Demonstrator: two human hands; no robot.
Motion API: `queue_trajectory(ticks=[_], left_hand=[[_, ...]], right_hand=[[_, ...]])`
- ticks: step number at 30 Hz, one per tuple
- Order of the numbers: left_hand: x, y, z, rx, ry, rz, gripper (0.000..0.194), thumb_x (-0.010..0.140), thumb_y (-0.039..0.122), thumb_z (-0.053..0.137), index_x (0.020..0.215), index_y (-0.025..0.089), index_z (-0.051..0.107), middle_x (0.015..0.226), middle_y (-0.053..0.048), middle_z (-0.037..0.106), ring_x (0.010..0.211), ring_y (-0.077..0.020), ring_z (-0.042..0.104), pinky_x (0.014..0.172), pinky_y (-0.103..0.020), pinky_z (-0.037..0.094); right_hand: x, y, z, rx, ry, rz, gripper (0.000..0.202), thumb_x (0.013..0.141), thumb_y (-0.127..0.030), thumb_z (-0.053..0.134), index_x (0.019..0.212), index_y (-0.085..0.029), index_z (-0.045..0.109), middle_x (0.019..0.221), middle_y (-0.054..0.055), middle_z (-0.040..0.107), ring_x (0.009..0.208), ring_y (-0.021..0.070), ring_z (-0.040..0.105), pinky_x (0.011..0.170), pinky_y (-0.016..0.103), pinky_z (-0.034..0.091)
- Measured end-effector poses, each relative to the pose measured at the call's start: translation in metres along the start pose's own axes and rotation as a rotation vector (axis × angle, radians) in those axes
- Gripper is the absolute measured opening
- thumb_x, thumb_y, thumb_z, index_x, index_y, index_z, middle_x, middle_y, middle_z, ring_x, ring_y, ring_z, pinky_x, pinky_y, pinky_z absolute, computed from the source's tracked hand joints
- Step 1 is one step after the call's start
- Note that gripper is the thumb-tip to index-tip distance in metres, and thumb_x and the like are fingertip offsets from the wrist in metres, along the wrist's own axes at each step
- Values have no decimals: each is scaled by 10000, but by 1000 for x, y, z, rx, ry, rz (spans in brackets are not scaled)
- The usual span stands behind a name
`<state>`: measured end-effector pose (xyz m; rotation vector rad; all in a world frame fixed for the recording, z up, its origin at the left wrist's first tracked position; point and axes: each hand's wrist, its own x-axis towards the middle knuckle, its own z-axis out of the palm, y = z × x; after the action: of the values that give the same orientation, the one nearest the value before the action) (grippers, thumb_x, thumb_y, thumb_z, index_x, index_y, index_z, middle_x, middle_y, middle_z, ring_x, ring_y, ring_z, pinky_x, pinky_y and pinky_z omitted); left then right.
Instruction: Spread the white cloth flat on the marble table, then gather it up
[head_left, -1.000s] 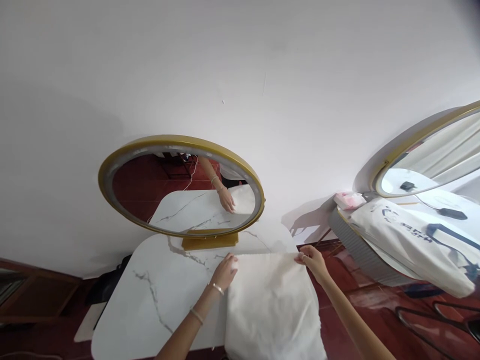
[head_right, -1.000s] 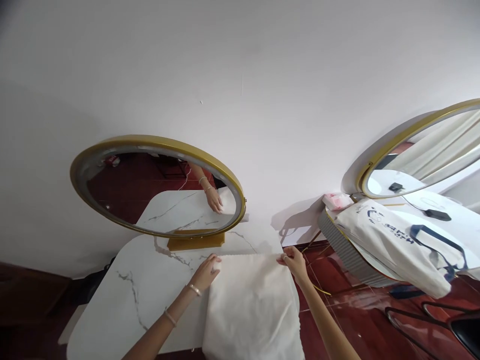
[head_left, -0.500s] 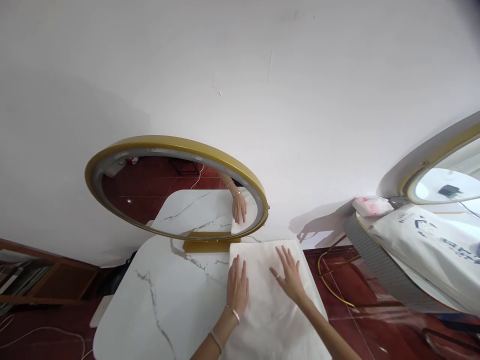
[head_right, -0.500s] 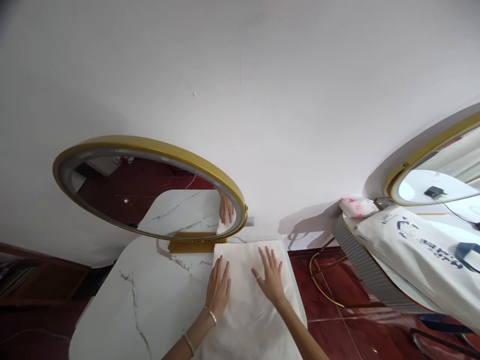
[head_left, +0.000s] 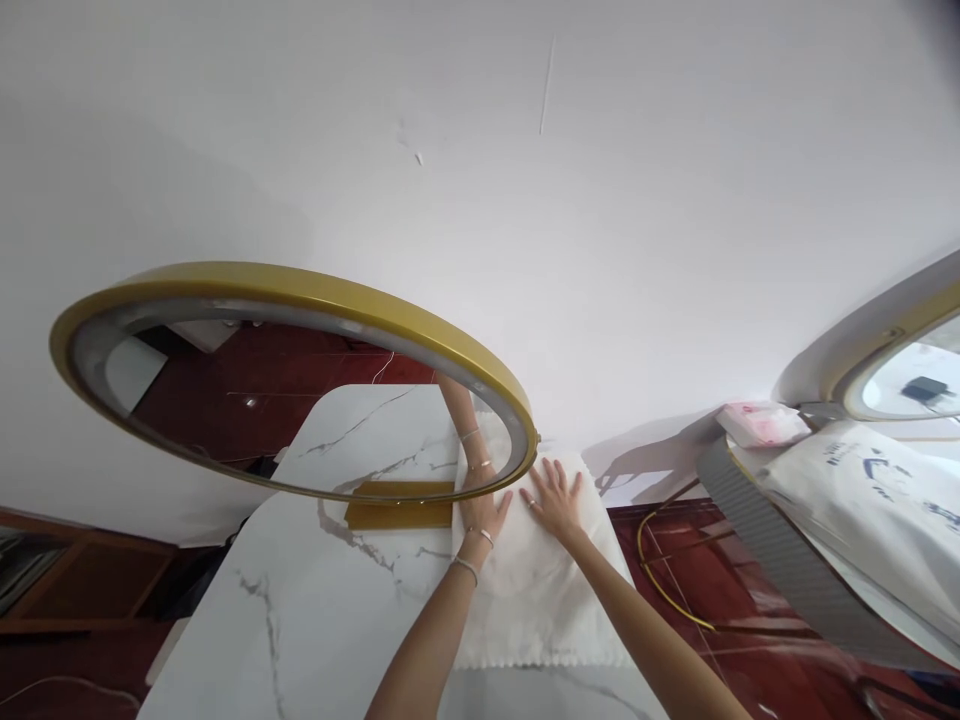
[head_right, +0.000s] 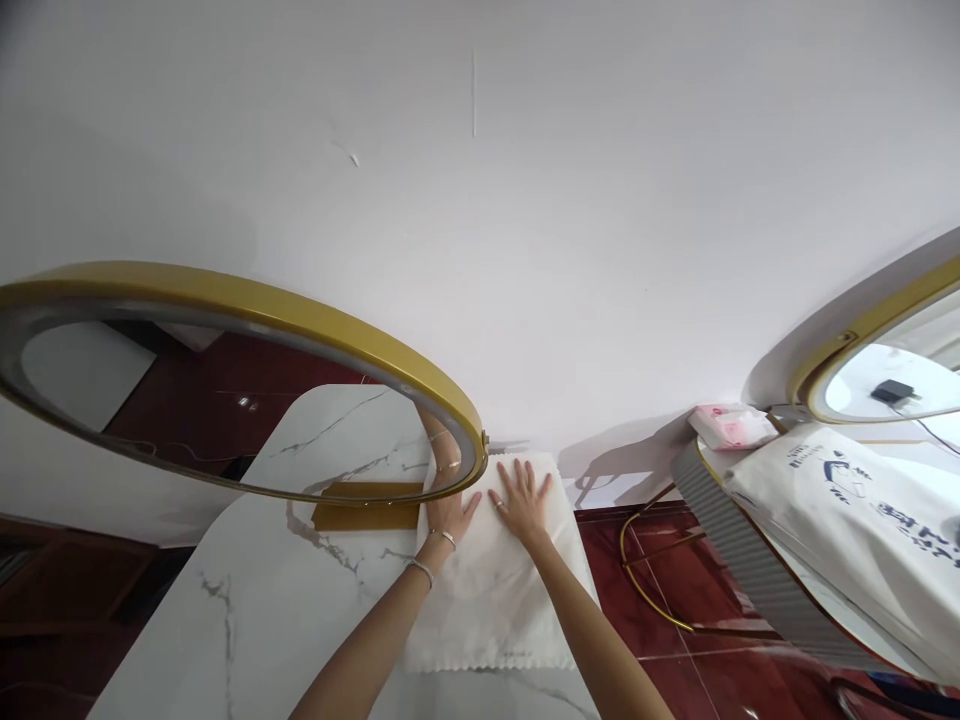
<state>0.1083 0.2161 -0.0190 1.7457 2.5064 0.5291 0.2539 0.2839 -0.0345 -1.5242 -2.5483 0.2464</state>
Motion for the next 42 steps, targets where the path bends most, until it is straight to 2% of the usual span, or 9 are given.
queue_trajectory(ticks=[5, 12, 15, 18, 22, 27, 31, 35, 42], left_hand=[[-9, 8, -5, -12, -12, 53, 488, 908, 342, 409, 1356, 154, 459, 1407, -134, 462, 1315, -324, 382, 1095, -495, 294], [-157, 2, -7, 99, 53, 218, 653, 876, 370, 476, 1471, 288, 220, 1551, -73, 214, 1415, -300, 200, 1106, -519, 264], [-188, -6, -7, 139, 79, 285, 688, 848, 361, 509, 1470, 287, 225, 1547, -86, 222, 1406, -309, 227, 1076, -505, 305], [-179, -3, -7, 157, 73, 287, 676, 859, 336, 504, 1469, 291, 217, 1555, -84, 196, 1407, -304, 224, 1087, -499, 289], [-132, 14, -4, 108, 88, 253, 656, 885, 347, 490, 1471, 288, 203, 1573, -73, 114, 1416, -302, 195, 1105, -492, 269], [-74, 24, 13, 62, 107, 198, 630, 874, 449, 507, 1445, 278, 302, 1566, -83, 156, 1400, -339, 221, 1125, -524, 230], [-56, 14, 21, 78, 153, 55, 660, 851, 491, 528, 1424, 209, 360, 1531, -138, 248, 1374, -363, 270, 1116, -547, 245], [-77, 6, 15, 51, 227, 45, 678, 877, 431, 500, 1464, 209, 246, 1572, -112, 102, 1412, -329, 187, 1116, -510, 275], [-178, 0, -6, 27, 183, -8, 686, 880, 386, 481, 1482, 269, 173, 1581, -61, 42, 1418, -304, 191, 1101, -502, 312]], right_hand=[[-4, 0, -3, -21, 36, -4, 573, 917, -476, 353, 1447, -264, 303, 1535, 79, 234, 1420, 295, 160, 1100, 623, 37], [-129, 13, 4, -3, 175, -194, 640, 902, -496, 383, 1480, -302, 191, 1530, 62, 240, 1414, 287, 194, 1123, 529, 172], [-167, 13, 7, -13, 182, -212, 677, 886, -495, 420, 1485, -314, 162, 1526, 54, 256, 1407, 300, 211, 1117, 533, 185], [-159, 16, 11, -10, 222, -170, 672, 896, -505, 411, 1486, -293, 171, 1520, 54, 283, 1398, 282, 244, 1119, 517, 187], [-93, 29, 15, 32, 255, 18, 605, 917, -534, 328, 1447, -241, 317, 1487, 74, 355, 1372, 245, 300, 1106, 458, 237], [-13, 39, 4, -19, 106, 139, 559, 920, -508, 305, 1409, -251, 390, 1502, 70, 325, 1385, 269, 259, 1114, 545, 137], [1, 40, -4, -42, 30, 130, 572, 916, -493, 333, 1423, -230, 364, 1508, 93, 307, 1387, 291, 250, 1096, 583, 153], [-51, 42, 1, -38, 168, -25, 555, 938, -452, 313, 1415, -175, 377, 1509, 107, 304, 1408, 255, 207, 1132, 473, 175], [-193, 32, 5, -99, 270, -149, 723, 888, -532, 410, 1494, -236, 148, 1537, 100, 230, 1409, 295, 204, 1122, 530, 162]])
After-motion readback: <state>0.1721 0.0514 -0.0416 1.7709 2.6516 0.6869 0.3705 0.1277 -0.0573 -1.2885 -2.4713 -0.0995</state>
